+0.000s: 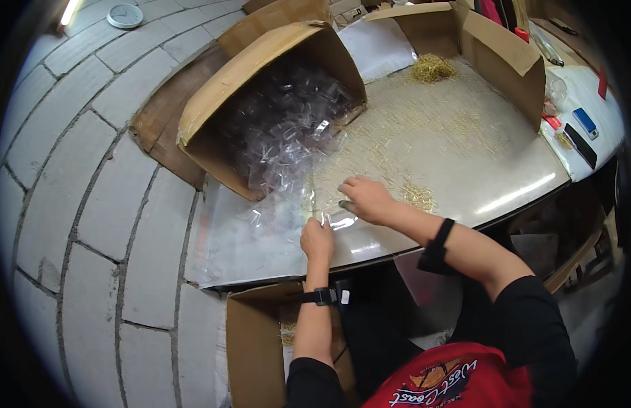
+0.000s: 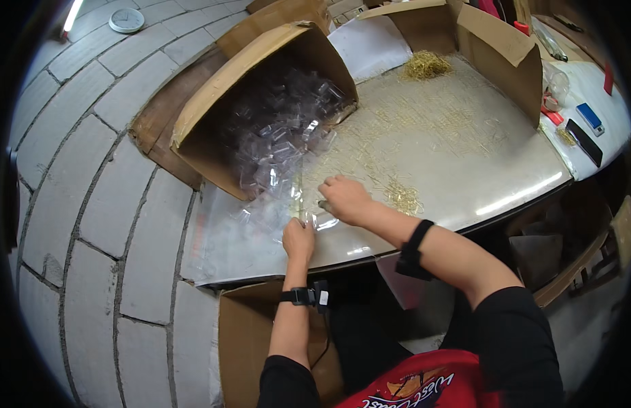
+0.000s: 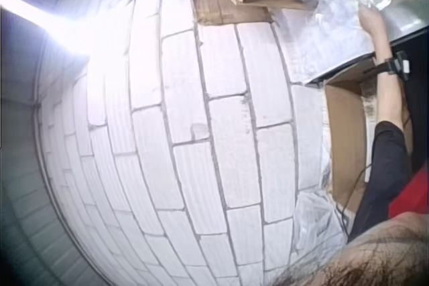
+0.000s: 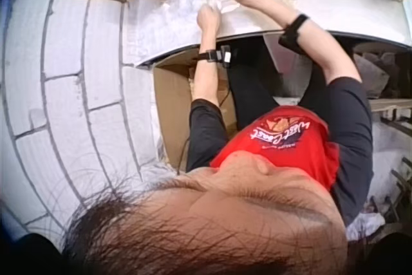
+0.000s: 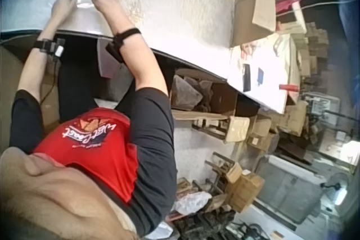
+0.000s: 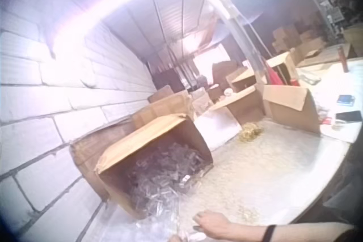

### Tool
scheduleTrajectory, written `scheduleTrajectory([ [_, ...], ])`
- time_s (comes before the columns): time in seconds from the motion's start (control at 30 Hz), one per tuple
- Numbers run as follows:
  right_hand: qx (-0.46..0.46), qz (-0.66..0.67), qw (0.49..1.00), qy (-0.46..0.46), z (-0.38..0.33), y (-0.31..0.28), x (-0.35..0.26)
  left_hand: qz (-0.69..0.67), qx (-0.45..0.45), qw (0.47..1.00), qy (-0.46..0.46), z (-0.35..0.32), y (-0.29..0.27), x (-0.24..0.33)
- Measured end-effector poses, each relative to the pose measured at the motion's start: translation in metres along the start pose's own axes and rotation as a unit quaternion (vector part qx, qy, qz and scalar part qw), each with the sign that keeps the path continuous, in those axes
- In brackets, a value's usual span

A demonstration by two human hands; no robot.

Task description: The person operates a packaging machine to seal small green items into plastic bags and places them into a cardboard box. They then manually scoop small yellow items from a table into clear plastic bags and place them into a separate cardboard box.

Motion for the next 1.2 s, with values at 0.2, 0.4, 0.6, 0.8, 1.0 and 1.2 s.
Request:
scheduleTrajectory([
  [0.2,-0.061,-0.095,0.994,0.003,0.048,0.05,-0.005,-0.123,0.036,0.992,-0.006,-0.003,-0.003,-0.013],
  [0.4,-0.031,0.047,0.997,0.043,0.05,0.045,-0.005,-0.168,-0.035,0.984,-0.054,-0.004,-0.003,-0.027],
  [0.6,-0.118,0.139,0.976,0.117,0.037,0.031,0.011,-0.231,-0.016,0.972,-0.035,-0.008,-0.007,-0.016],
  [0.8,-0.117,0.314,0.928,0.161,0.027,0.024,0.005,-0.172,0.153,0.97,0.071,-0.007,0.006,-0.026],
  [1.0,-0.126,0.471,0.866,0.114,0.001,0.006,0.0,-0.629,-0.207,0.749,-0.022,-0.029,-0.029,0.0],
  [1.2,-0.203,0.421,0.882,0.064,-0.058,-0.019,-0.019,-0.689,-0.369,0.623,0.015,-0.083,-0.02,0.017],
])
Point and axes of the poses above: each hand's wrist, its own z-axis towards the middle knuckle, its own y-axis out of the palm, x = y × z, the point moved 1 cm from there along z, towards the middle knuckle, and after that the axes turned 12 degrees about -x, right-handed, at the moved point
